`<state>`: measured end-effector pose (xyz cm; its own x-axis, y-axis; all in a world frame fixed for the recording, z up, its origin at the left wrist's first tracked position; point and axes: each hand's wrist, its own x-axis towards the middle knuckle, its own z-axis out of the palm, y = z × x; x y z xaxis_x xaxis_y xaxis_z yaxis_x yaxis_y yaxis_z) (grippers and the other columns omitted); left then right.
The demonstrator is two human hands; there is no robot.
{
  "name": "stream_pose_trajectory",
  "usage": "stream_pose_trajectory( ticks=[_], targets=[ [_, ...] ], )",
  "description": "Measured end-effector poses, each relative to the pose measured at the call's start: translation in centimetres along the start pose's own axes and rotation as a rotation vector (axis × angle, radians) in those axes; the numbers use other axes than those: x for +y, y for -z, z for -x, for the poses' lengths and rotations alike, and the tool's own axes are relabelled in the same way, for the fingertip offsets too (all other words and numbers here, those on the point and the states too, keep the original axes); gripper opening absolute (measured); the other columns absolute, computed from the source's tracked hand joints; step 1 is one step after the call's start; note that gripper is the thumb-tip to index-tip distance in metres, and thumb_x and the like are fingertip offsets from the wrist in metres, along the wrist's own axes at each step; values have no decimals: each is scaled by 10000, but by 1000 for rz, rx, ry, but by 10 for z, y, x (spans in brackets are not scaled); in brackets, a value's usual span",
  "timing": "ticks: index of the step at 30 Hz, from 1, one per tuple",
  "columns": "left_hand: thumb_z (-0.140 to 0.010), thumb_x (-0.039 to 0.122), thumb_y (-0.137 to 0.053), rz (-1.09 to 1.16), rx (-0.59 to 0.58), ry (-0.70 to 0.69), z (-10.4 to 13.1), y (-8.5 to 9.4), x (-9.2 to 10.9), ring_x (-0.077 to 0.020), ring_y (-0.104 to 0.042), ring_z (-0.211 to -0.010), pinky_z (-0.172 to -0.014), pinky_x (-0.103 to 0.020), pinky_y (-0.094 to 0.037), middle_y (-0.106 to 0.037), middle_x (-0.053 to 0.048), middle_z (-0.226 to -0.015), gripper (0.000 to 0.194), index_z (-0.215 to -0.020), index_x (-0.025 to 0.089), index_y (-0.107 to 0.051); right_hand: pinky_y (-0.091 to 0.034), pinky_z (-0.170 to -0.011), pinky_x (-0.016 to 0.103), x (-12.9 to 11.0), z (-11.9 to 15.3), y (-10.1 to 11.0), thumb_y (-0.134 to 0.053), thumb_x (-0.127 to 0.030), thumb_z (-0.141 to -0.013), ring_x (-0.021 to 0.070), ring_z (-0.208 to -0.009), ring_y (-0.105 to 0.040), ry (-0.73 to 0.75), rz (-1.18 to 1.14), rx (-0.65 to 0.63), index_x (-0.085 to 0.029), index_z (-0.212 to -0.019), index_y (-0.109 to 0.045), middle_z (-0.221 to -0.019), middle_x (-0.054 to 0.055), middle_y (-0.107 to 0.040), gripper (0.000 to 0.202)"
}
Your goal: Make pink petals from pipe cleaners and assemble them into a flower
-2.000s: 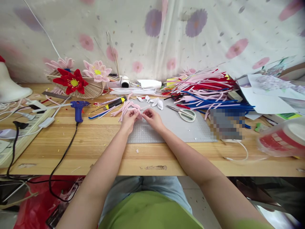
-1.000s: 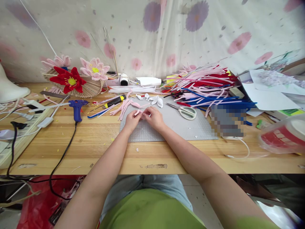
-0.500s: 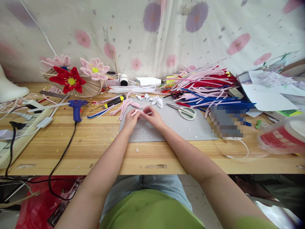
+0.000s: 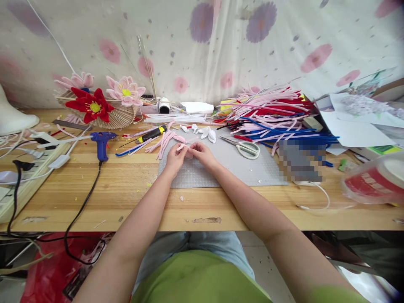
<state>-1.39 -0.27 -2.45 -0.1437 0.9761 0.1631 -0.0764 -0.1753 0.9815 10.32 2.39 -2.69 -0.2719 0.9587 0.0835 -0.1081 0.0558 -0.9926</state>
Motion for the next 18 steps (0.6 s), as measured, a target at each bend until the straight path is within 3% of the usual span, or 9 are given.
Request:
stream_pose_trajectory(
  ticks=[7,12,18],
  targets=[
    [-661,326,-631,23,-24,44,0,-1,3,-123,-540,-664,-667,-247,-426,-592,-14,-686,173,-664,156,-596,-297,-514,226,-4,3,0,-701,-458,-558,65,-523,-411,-46,-68,-21,-161,-662,-497,-572,-49,-486,375],
    [-643,277,-618,80,21,104,3,-4,8,-126,-559,-665,-675,-253,-430,-618,-11,-690,152,-726,152,-646,-290,-522,227,-3,4,-1,-686,-449,-569,66,-533,-402,-27,-66,-10,-163,-654,-487,-578,-49,-482,359],
    [-638,259,-603,104,38,80,4,-6,6,-119,-551,-602,-621,-251,-427,-627,0,-669,167,-752,152,-662,-297,-551,230,-1,3,-1,-670,-440,-587,72,-557,-420,-17,-61,-28,-164,-649,-479,-598,-43,-493,341]
  ],
)
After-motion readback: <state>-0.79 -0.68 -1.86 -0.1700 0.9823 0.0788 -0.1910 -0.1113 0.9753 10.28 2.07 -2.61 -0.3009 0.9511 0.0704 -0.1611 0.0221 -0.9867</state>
